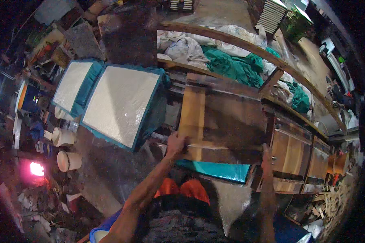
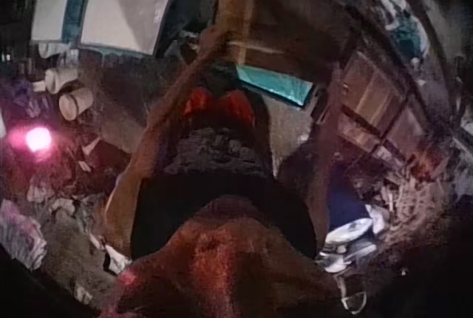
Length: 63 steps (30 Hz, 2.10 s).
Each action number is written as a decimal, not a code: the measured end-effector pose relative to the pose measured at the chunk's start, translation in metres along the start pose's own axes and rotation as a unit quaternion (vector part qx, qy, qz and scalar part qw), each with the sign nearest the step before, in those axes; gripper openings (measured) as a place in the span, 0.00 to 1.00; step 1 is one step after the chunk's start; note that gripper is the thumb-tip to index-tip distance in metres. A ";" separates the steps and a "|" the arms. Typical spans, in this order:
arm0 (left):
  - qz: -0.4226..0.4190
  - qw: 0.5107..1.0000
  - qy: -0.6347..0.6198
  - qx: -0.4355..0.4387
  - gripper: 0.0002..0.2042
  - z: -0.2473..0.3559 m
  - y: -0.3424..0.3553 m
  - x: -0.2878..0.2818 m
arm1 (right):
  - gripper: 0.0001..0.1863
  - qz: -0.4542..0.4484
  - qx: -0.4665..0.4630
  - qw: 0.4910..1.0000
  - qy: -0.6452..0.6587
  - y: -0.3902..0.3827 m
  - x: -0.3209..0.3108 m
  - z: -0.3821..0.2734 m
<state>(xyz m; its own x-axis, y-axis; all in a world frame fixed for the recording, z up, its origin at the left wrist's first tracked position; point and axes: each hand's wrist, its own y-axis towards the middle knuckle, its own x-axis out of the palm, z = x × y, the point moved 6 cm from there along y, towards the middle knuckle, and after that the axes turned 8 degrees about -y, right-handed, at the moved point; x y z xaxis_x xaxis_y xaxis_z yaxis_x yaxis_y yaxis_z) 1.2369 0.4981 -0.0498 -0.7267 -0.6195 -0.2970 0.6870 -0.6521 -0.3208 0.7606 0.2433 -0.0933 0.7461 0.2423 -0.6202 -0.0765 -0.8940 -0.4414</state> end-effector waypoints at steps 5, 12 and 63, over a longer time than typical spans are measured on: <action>-0.014 0.998 -0.062 0.003 0.24 -0.018 0.010 -0.020 | 0.22 0.001 -0.102 0.979 0.176 -0.038 0.013 0.054; -0.019 0.999 -0.041 0.020 0.19 -0.102 -0.007 -0.027 | 0.19 0.121 -0.082 0.988 0.046 -0.112 0.023 0.039; -0.106 0.911 -0.341 -0.209 0.21 -0.386 -0.142 -0.573 | 0.24 0.090 -0.444 0.803 -0.387 -0.264 0.296 -0.128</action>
<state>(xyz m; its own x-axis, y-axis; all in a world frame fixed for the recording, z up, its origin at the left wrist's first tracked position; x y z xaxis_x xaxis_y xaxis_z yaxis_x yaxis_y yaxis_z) 1.5538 1.1139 -0.1813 -0.5739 -0.7185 0.3929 0.3660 -0.6542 -0.6618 1.0863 0.5028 -0.0780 0.1141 -0.0655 -0.9913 0.6211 -0.7740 0.1227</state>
